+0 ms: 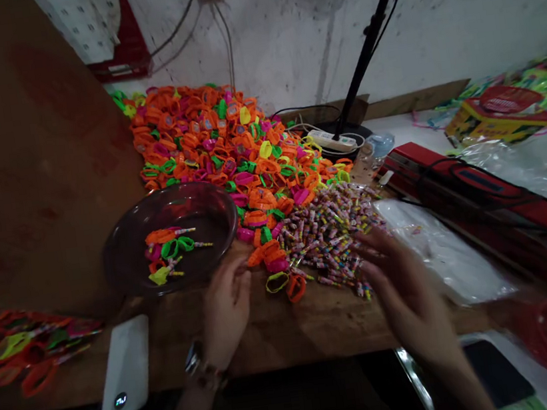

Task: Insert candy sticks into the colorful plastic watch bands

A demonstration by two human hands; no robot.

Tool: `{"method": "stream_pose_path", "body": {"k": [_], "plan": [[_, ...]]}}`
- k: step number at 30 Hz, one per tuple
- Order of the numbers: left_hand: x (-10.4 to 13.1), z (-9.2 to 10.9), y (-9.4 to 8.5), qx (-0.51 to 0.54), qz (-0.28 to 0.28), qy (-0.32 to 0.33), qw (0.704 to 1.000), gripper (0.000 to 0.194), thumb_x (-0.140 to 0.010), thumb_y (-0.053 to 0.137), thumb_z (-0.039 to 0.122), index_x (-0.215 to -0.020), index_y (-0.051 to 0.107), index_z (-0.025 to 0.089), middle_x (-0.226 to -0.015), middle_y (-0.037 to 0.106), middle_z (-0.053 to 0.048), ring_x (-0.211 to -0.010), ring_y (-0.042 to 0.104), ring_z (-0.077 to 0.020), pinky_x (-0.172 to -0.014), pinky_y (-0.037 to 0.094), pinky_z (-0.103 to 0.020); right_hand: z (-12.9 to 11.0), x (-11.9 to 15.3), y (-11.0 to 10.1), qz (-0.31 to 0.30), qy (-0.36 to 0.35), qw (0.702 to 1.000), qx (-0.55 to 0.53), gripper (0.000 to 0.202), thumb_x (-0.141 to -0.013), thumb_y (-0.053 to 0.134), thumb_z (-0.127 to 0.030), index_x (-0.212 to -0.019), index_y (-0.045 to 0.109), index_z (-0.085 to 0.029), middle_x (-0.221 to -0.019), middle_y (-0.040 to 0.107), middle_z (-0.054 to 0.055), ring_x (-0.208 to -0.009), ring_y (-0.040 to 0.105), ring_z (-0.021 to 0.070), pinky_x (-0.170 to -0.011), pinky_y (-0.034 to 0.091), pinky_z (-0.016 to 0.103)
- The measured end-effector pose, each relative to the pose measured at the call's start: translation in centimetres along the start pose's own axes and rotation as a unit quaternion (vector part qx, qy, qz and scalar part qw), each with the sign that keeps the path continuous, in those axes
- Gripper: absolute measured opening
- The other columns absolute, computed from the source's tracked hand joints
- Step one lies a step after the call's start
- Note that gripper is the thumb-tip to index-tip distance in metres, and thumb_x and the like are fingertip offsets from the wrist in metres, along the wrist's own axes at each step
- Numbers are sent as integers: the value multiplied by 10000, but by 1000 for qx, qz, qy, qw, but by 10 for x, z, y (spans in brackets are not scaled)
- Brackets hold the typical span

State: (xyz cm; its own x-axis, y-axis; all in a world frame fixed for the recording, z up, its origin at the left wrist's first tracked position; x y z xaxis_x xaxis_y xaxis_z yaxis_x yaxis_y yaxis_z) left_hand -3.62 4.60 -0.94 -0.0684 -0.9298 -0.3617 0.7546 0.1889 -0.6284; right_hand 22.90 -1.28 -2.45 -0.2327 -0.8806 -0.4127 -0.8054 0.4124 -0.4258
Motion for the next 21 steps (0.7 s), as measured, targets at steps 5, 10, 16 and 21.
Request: {"method": "stream_pose_path", "body": {"k": [5, 10, 16, 21], "plan": [[-20, -51, 68, -89, -15, -62, 994, 277, -851, 512, 239, -1101, 594, 150, -1173, 600, -133, -1112, 536, -262, -979, 418, -437, 53, 8, 60, -136, -49, 949, 282, 281, -875, 408, -151, -1022, 648, -150, -985, 650, 137, -885, 592, 234, -786, 479, 360], [-31, -67, 84, -62, -7, -85, 994, 121, -821, 539, 237, -845, 632, 165, -998, 658, -119, -990, 589, -264, -913, 442, -439, 69, 24, 89, -103, -68, 918, 378, 233, -882, 423, -133, -880, 653, -166, -868, 604, 114, -797, 545, 224, -705, 443, 326], [-11, -65, 69, 27, 22, -96, 995, 193, -863, 470, 355, -881, 552, 181, -826, 667, -54, -758, 659, -176, -691, 522, -294, 62, 25, 81, -26, -64, 973, 219, 247, -919, 408, -300, -879, 618, -176, -874, 620, 115, -813, 568, 240, -718, 467, 373], [9, -36, 54, 226, 11, -130, 965, 370, -834, 539, 385, -1134, 489, 173, -1109, 629, -106, -1008, 627, -187, -849, 507, -305, 22, 19, 70, 3, 105, 994, -37, 282, -914, 430, -387, -1011, 588, -175, -817, 635, 63, -721, 600, 181, -617, 476, 287]]}}
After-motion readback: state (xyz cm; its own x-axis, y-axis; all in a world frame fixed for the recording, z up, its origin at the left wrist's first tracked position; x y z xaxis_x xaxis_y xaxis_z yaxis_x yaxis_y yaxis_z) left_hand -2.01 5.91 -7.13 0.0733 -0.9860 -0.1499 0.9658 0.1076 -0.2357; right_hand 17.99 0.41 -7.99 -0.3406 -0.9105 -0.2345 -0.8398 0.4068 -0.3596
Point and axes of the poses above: each hand's wrist, its own x-axis away from the middle knuckle, its own y-axis out of the palm, z = x × y, the point moved 5 cm from there along -x, towards the middle knuckle
